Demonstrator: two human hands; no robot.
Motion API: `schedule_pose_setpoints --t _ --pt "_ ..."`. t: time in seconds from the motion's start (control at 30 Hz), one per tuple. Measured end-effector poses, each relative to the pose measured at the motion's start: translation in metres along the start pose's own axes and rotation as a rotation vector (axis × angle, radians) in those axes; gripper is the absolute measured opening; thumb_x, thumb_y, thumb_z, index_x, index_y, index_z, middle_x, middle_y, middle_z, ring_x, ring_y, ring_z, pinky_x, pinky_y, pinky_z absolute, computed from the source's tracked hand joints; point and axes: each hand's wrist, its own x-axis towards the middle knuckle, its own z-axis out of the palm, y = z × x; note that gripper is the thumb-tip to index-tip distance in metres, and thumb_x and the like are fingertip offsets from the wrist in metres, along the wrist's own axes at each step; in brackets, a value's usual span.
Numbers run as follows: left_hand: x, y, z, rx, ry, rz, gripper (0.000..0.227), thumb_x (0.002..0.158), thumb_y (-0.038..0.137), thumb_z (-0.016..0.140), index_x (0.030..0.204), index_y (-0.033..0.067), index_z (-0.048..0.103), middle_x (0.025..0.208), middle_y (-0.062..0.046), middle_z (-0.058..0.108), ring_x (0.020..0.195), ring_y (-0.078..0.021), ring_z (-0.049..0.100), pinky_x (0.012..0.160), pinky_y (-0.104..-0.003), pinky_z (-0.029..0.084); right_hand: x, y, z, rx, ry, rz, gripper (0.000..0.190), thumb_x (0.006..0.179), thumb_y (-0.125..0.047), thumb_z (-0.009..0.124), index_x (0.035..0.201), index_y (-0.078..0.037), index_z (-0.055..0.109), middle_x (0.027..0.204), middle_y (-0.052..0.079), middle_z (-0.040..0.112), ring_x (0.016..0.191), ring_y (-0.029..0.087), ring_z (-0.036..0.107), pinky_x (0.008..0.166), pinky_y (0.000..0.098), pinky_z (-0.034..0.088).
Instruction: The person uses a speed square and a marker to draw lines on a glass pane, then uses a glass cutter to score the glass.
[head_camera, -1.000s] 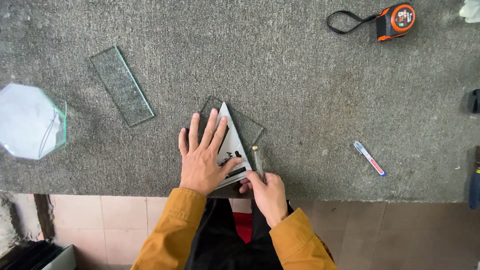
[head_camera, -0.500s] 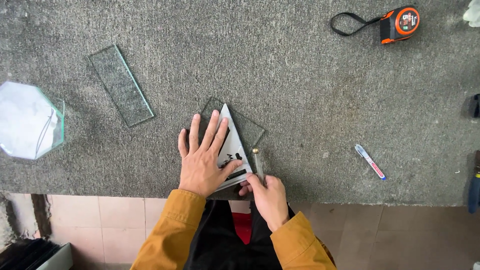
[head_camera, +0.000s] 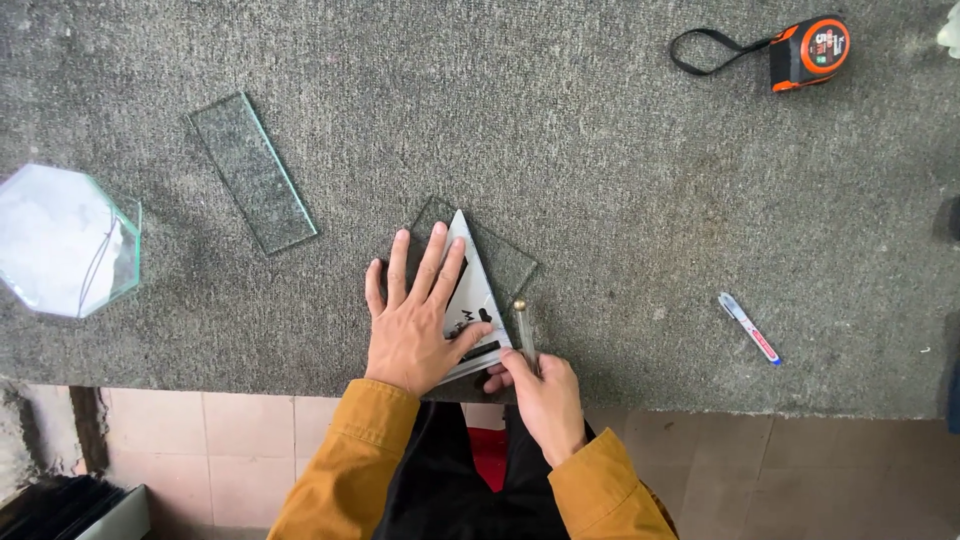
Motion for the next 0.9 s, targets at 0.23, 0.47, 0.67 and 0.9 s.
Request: schedule_pose_setpoints --t 0.23,0.47,0.67,0.9 --pt "0.0005 0.0001 -0.0008 -0.004 -0.014 0.004 0.122 0.089 0.096 0.055 0.181 0.0249 0.019 0.189 0.003 0.012 0.173 -0.0371 0.007 0.133 -0.063 0.014 0.0020 0.0020 0.0005 0.029 -0.003 -0.023 0.041 0.101 -0.033 0.063 0.088 -0.004 0.087 0.075 0.010 0.089 0.082 0.017 0.084 0.094 0.0327 0.058" --pt "0.0008 0.0011 -0.0017 0.005 -0.015 -0.004 0.123 0.088 0.096 0.056 0.181 0.0254 0.019 0.189 0.004 0.012 0.172 -0.0372 0.009 0.133 -0.063 0.014 0.0060 0.0062 0.0011 0.007 0.002 -0.039 0.041 0.101 -0.035 0.064 0.087 -0.005 0.089 0.076 0.008 0.089 0.082 0.014 0.081 0.094 0.0326 0.055" --pt "0.0007 0.0016 -0.0016 0.007 -0.021 -0.010 0.122 0.088 0.096 0.056 0.181 0.0257 0.019 0.189 0.004 0.013 0.172 -0.0374 0.010 0.133 -0.063 0.014 0.0053 0.0054 0.0012 0.010 0.011 -0.041 0.042 0.101 -0.035 0.064 0.086 -0.004 0.088 0.077 0.008 0.090 0.085 0.016 0.082 0.097 0.0332 0.057" --pt "0.0009 0.0017 -0.0010 0.021 -0.011 -0.011 0.125 0.086 0.097 0.059 0.181 0.0257 0.021 0.188 0.004 0.014 0.172 -0.0372 0.011 0.133 -0.063 0.015 0.0068 0.0060 0.0018 -0.021 0.022 -0.050 0.044 0.101 -0.037 0.063 0.085 -0.005 0.089 0.076 0.008 0.090 0.082 0.015 0.082 0.094 0.0327 0.057"
